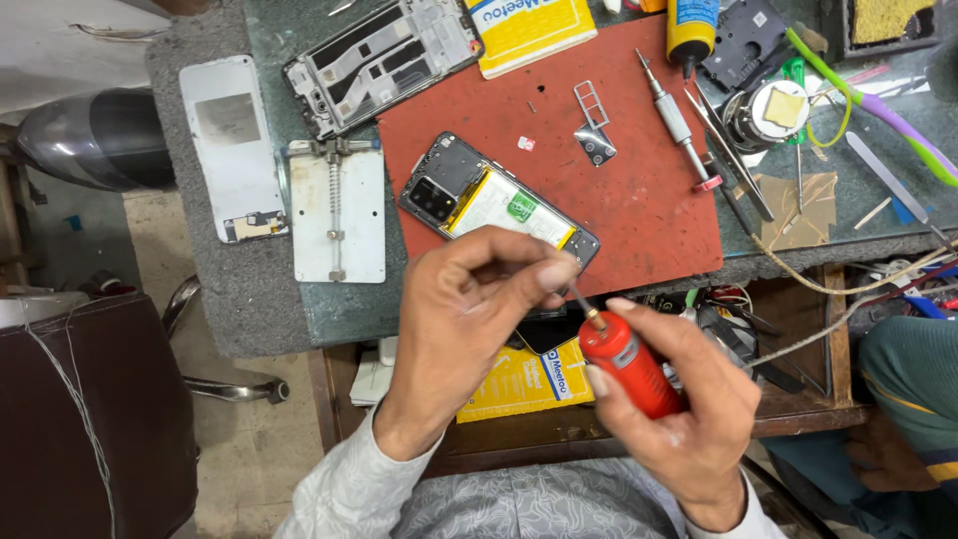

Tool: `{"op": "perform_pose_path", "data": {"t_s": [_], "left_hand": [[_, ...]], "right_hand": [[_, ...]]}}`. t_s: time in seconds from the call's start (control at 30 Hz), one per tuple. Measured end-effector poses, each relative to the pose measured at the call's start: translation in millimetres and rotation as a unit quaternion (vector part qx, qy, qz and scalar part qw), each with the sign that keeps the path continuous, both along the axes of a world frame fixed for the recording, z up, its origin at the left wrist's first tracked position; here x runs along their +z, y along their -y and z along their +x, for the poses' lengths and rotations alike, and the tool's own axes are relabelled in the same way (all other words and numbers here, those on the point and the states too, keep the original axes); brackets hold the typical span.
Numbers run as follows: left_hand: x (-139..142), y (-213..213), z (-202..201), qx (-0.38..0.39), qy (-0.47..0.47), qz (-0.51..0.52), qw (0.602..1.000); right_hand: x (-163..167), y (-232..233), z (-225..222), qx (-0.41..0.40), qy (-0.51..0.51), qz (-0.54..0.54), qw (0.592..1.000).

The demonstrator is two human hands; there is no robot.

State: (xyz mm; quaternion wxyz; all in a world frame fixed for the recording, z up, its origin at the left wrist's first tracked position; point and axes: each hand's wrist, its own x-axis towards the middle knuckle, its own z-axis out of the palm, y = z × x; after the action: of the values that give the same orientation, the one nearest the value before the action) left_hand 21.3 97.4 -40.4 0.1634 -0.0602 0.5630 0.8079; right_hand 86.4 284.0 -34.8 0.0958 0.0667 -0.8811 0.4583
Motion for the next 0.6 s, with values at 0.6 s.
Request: {"op": "perform_pose_path", "data": {"t_s": [0.6], "left_hand": [[5.8,151.0,47.6,0.397,-0.215,0.047,0.891]], "right_hand": [[13.5,47.5,26.2,0.094,-0.015,0.024,0.995]]}}
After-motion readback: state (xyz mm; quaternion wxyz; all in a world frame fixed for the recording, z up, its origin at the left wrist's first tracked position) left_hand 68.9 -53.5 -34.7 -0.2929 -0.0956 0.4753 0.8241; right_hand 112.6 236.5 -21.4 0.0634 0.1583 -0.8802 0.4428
